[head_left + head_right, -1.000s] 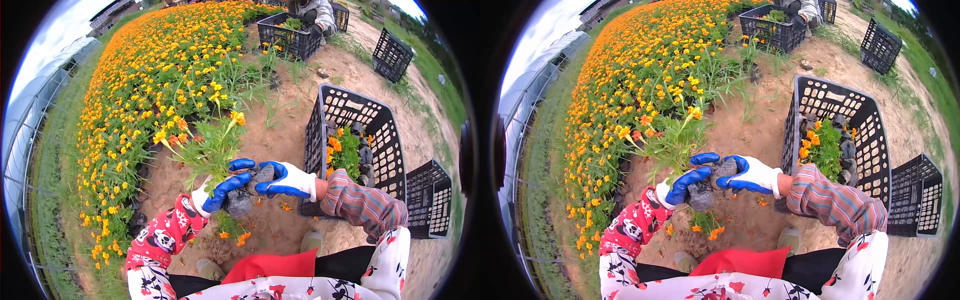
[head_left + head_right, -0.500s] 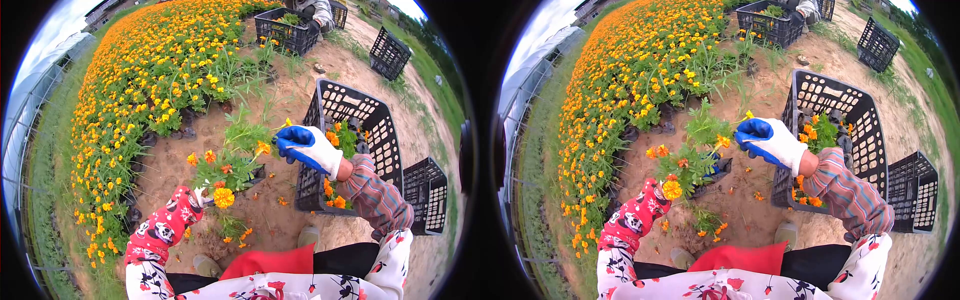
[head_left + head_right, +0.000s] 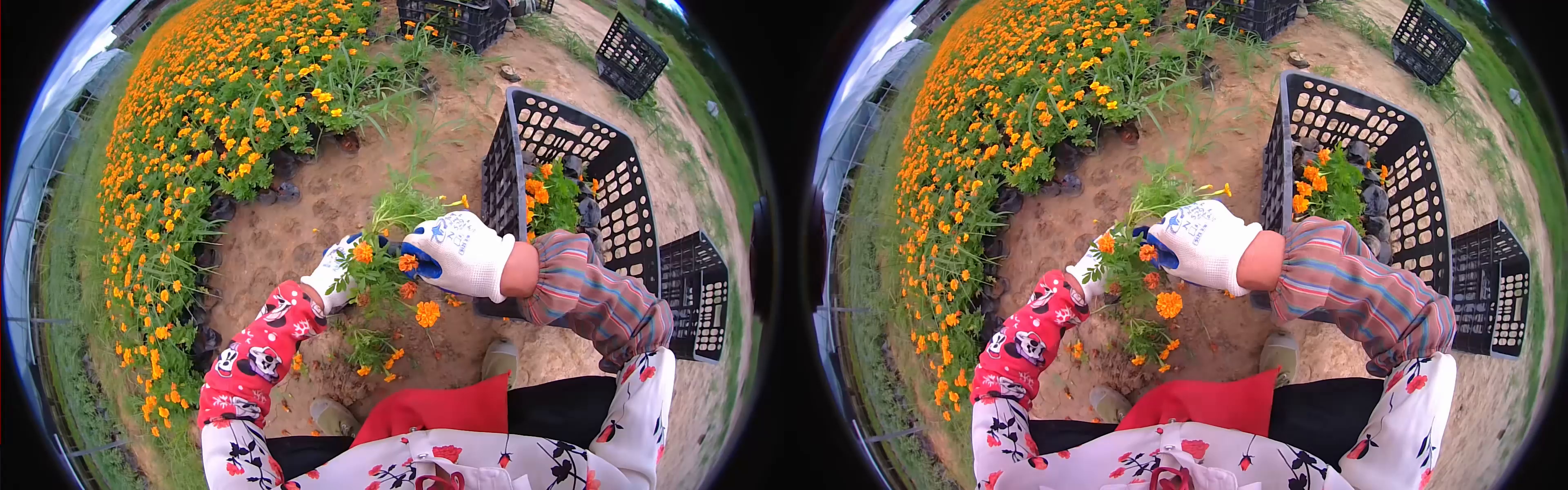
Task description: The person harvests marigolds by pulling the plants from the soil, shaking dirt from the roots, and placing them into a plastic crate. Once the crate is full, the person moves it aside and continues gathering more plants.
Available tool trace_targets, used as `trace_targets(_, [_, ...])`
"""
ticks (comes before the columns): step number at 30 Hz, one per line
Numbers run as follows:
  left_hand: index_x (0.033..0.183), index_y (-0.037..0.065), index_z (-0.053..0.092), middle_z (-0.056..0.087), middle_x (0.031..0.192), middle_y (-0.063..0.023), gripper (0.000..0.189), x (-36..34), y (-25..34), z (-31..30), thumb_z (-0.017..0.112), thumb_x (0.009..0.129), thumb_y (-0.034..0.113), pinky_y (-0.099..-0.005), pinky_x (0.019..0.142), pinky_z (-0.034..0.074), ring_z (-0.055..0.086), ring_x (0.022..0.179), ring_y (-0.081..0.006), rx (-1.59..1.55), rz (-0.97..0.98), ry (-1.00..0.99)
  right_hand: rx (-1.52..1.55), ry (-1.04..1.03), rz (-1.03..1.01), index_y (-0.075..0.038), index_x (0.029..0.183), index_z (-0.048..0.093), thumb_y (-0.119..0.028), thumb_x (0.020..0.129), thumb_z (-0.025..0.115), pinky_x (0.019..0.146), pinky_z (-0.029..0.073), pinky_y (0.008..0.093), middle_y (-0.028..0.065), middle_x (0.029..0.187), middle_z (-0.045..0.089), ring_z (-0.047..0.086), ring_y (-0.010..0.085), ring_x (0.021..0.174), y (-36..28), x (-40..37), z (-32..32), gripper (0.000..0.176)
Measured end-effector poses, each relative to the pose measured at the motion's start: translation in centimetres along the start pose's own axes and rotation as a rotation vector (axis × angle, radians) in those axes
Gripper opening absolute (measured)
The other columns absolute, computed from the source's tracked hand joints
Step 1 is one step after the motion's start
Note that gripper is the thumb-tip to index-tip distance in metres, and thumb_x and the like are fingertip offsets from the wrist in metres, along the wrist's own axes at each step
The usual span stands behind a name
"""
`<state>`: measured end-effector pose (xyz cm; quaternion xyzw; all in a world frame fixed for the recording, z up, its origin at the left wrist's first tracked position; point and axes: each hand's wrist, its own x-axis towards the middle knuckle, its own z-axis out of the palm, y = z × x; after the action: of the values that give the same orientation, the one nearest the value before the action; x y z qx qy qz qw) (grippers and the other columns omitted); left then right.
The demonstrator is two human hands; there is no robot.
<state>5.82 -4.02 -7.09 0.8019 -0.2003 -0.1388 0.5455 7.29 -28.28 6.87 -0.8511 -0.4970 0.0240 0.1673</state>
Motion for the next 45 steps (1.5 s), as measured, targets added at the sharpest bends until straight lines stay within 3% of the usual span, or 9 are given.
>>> trace_targets(3, [0.108, 0.009, 0.059, 0.059, 0.104, -0.0145, 0.029, -0.4, -1.5, -1.7, 0.056, 0.081, 0.019, -0.0406, 0.079, 0.046, 0.055, 0.096, -0.0332, 0.567, -0.062, 0.018, 0.197, -0.044, 0.167, -0.005, 0.096, 0.055, -0.025, 0.08, 0.063, 0.071, 0.046, 0.0411, 0.0144, 0.083, 0.056, 0.058, 0.0333, 0.08, 0.8, -0.1, 0.5, 0.027])
trace_targets(8, [0.109, 0.011, 0.059, 0.059, 0.103, -0.0139, 0.03, -0.6, -2.6, -1.9, 0.056, 0.08, 0.018, -0.0411, 0.079, 0.045, 0.055, 0.095, -0.0328, 0.233, -0.048, 0.115, 0.159, 0.149, 0.003, -0.002, 0.101, 0.054, -0.032, 0.076, 0.068, 0.083, 0.045, 0.042, 0.0165, 0.122, 0.046, 0.049, 0.0372, 0.104, 1.8, 0.5, 1.5, 0.042])
trace_targets(19, [0.115, 0.013, 0.054, 0.053, 0.112, -0.0121, 0.038, 0.9, -1.3, -2.1, 0.058, 0.078, 0.019, -0.0428, 0.086, 0.04, 0.048, 0.106, -0.0321, 0.55, -0.079, 0.056, 0.24, 0.115, 0.034, -0.009, 0.12, 0.047, -0.022, 0.075, 0.068, 0.094, 0.036, 0.0445, 0.0143, 0.119, 0.049, 0.045, 0.0354, 0.114, 0.9, 1.0, 3.3, 0.052])
trace_targets(23, [0.112, 0.011, 0.054, 0.053, 0.112, -0.0138, 0.035, 1.9, -1.2, -2.8, 0.057, 0.079, 0.019, -0.0422, 0.087, 0.039, 0.048, 0.107, -0.0324, 0.691, -0.091, 0.136, 0.403, -0.023, 0.067, -0.003, 0.087, 0.061, -0.017, 0.078, 0.063, 0.09, 0.04, 0.0417, 0.0153, 0.118, 0.052, 0.048, 0.0337, 0.111, 1.3, 0.7, 2.0, 0.017])
trace_targets(26, [0.103, 0.009, 0.058, 0.058, 0.102, -0.0136, 0.027, 1.4, -3.3, -4.5, 0.057, 0.078, 0.02, -0.0427, 0.078, 0.045, 0.054, 0.096, -0.0333, 0.543, -0.127, 0.267, 0.661, 0.021, 0.208, -0.002, 0.075, 0.06, -0.02, 0.079, 0.063, 0.085, 0.043, 0.0398, 0.0169, 0.116, 0.053, 0.05, 0.033, 0.107, 1.1, -0.5, -0.6, 0.019])
trace_targets(32, [0.105, 0.01, 0.057, 0.058, 0.102, -0.0114, 0.032, 0.5, -0.7, -3.5, 0.058, 0.073, 0.012, -0.0413, 0.078, 0.045, 0.055, 0.097, -0.0319, 0.997, -0.132, 0.123, 0.118, 0.291, 0.128, -0.005, 0.113, 0.052, -0.043, 0.07, 0.072, 0.091, 0.041, 0.0427, 0.0198, 0.121, 0.047, 0.047, 0.0387, 0.11, 1.4, -0.2, 0.0, 0.06])
trace_targets(36, [0.107, 0.009, 0.055, 0.05, 0.116, -0.0103, 0.043, 1.2, -0.3, -1.6, 0.058, 0.064, 0.004, -0.0425, 0.09, 0.038, 0.047, 0.11, -0.0293, 1.039, -0.006, 0.096, -0.231, 0.178, 0.0, -0.005, 0.081, 0.057, -0.031, 0.075, 0.067, 0.084, 0.043, 0.0425, 0.0175, 0.111, 0.052, 0.05, 0.0343, 0.105, 2.0, 1.2, 0.6, 0.029])
trace_targets(39, [0.105, 0.01, 0.056, 0.051, 0.113, -0.0103, 0.043, 1.2, 0.8, -1.3, 0.058, 0.062, 0.006, -0.043, 0.09, 0.037, 0.047, 0.109, -0.0291, 1.041, 0.009, 0.13, -0.023, 0.007, 0.067, -0.005, 0.075, 0.058, -0.032, 0.077, 0.065, 0.082, 0.043, 0.0432, 0.0165, 0.107, 0.054, 0.051, 0.0348, 0.101, 2.8, 0.7, 2.2, 0.028])
trace_targets(45, [0.111, 0.011, 0.054, 0.055, 0.109, -0.0111, 0.038, 1.6, 0.7, -1.2, 0.057, 0.074, 0.013, -0.041, 0.085, 0.042, 0.052, 0.103, -0.0303, 1.193, 0.039, 0.065, 0.089, 0.019, 0.111, -0.005, 0.086, 0.059, -0.027, 0.077, 0.066, 0.081, 0.043, 0.0431, 0.0132, 0.104, 0.055, 0.051, 0.0357, 0.098, 2.8, 0.4, 3.4, 0.025])
